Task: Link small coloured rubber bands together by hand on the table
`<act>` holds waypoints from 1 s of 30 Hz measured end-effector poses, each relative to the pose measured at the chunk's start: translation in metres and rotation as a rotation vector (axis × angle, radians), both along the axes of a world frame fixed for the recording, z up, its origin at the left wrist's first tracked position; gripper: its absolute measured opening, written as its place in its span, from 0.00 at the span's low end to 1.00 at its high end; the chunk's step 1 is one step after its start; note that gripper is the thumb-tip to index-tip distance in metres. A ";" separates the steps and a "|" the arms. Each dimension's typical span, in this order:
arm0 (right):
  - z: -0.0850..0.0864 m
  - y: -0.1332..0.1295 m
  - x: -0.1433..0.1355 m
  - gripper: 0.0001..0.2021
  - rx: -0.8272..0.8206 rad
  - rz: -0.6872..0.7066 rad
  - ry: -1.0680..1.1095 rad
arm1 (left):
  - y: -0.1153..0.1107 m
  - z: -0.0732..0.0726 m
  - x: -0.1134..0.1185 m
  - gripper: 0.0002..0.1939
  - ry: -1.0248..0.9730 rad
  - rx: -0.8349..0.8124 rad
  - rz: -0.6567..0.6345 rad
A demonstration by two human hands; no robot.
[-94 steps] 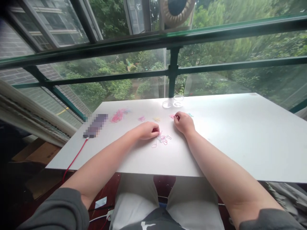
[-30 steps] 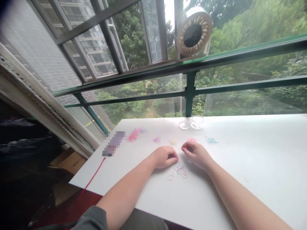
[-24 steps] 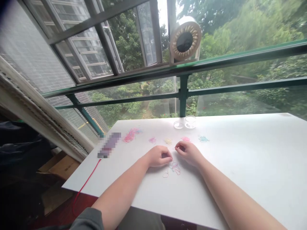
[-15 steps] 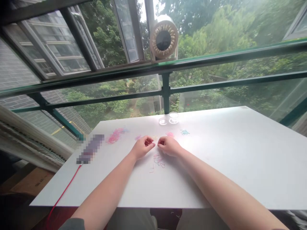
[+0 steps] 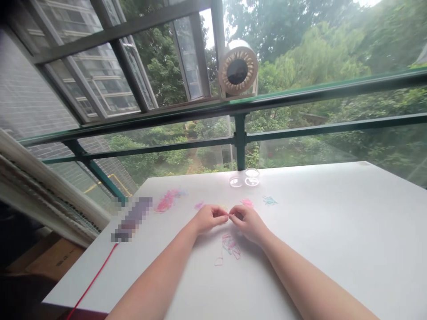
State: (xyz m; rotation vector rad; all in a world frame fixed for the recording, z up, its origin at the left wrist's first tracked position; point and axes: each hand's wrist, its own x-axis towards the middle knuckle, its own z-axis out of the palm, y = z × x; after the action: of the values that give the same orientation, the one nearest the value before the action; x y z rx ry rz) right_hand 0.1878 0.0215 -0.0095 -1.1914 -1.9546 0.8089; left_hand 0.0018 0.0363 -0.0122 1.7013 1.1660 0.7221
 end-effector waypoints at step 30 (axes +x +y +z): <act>0.000 0.001 0.002 0.12 -0.011 0.001 -0.021 | 0.002 0.002 0.008 0.15 -0.094 -0.012 0.009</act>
State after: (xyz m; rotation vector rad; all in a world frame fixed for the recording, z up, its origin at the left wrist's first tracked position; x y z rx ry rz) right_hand 0.1899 0.0227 -0.0094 -1.2097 -1.9699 0.8124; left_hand 0.0093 0.0378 -0.0101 1.6351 1.1106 0.7906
